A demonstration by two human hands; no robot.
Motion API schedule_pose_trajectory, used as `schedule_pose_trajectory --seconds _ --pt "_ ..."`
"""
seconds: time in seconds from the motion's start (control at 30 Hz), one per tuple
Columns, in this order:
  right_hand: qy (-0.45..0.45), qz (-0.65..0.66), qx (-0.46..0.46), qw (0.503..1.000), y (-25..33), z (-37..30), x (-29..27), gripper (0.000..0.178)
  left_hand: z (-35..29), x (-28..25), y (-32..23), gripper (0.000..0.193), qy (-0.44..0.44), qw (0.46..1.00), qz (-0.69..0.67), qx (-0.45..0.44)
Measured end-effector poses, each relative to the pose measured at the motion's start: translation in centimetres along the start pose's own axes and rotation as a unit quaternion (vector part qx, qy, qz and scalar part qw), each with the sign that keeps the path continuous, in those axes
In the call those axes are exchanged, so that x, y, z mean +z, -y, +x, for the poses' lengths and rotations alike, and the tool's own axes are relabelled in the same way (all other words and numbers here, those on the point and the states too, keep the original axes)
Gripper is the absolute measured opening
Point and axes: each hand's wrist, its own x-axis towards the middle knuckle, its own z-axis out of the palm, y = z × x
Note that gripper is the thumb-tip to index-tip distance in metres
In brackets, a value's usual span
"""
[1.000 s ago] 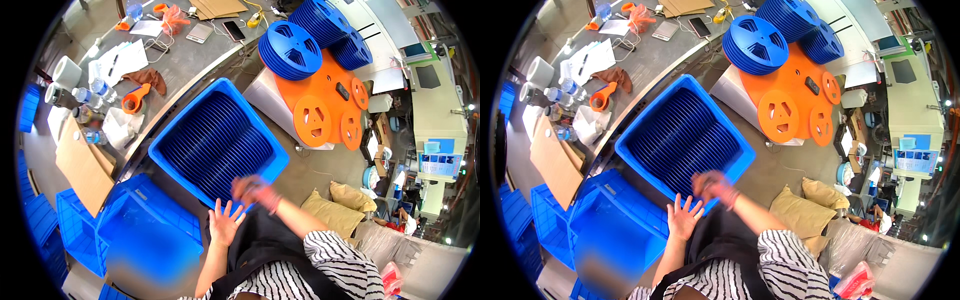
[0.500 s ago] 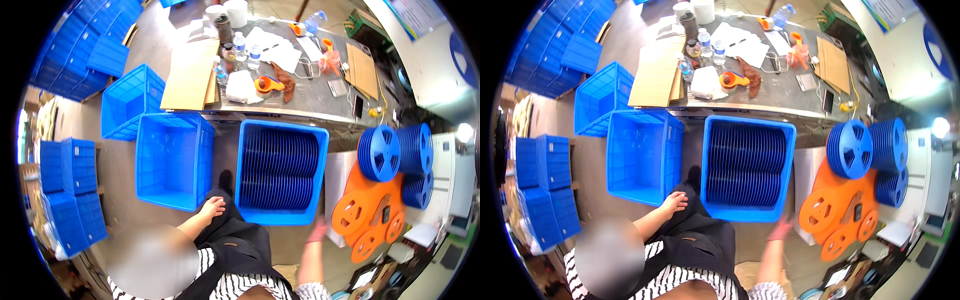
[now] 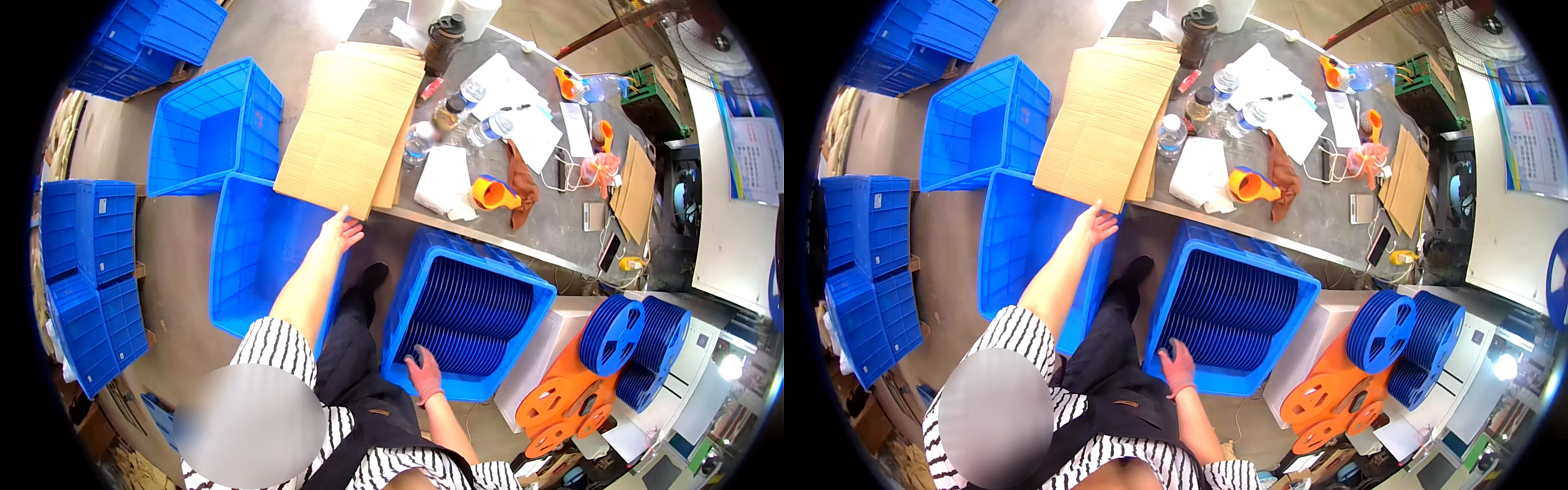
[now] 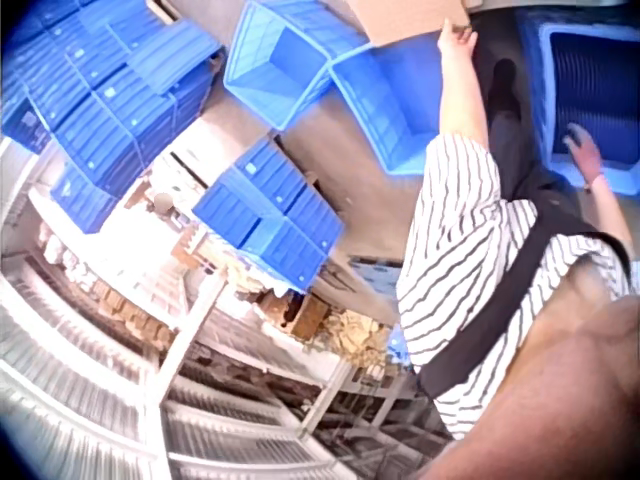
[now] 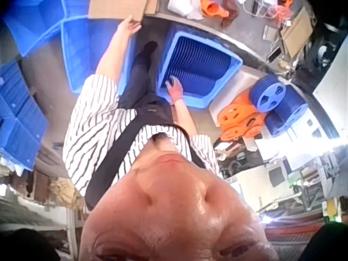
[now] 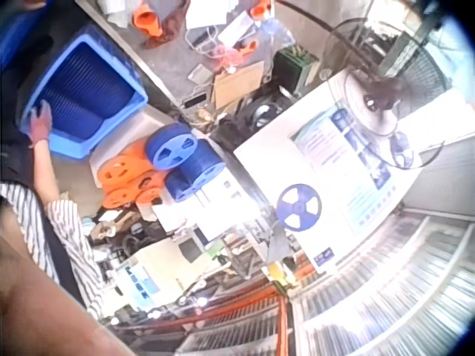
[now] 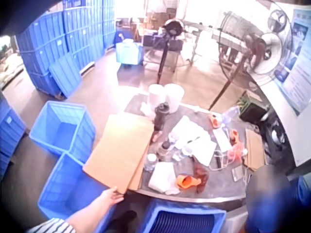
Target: The person wipes blue plastic reels with a cloth and stacks them vertically into a blue plastic bin. They then place a cardboard sheet inside the bin, apply a label to the bin's exterior, and stack the filled bin onto a larger stack of similar bins. The person also wipes the lids of the stacked bins.
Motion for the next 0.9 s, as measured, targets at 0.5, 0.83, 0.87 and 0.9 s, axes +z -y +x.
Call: schedule_pose_trajectory --seconds 0.5,0.83,0.87,0.9 --pt "0.210 0.586 -0.009 0.782 25.3 17.2 -2.4 0.060 -19.4 -4.1 -4.8 0.054 0.158 0.947 -0.074 0.271" --pt "0.182 0.512 -0.082 0.836 25.9 7.5 3.7 0.048 -35.2 -22.5 0.2 0.025 0.133 0.886 0.438 0.071" --pt "0.152 0.490 -0.108 0.852 24.2 6.3 3.5 0.050 -35.2 -22.1 -0.4 0.027 0.137 0.908 0.392 0.048" --pt "0.187 0.595 -0.075 0.778 21.9 5.0 2.8 0.053 -35.0 -21.8 -0.9 0.030 0.150 0.924 0.350 0.030"
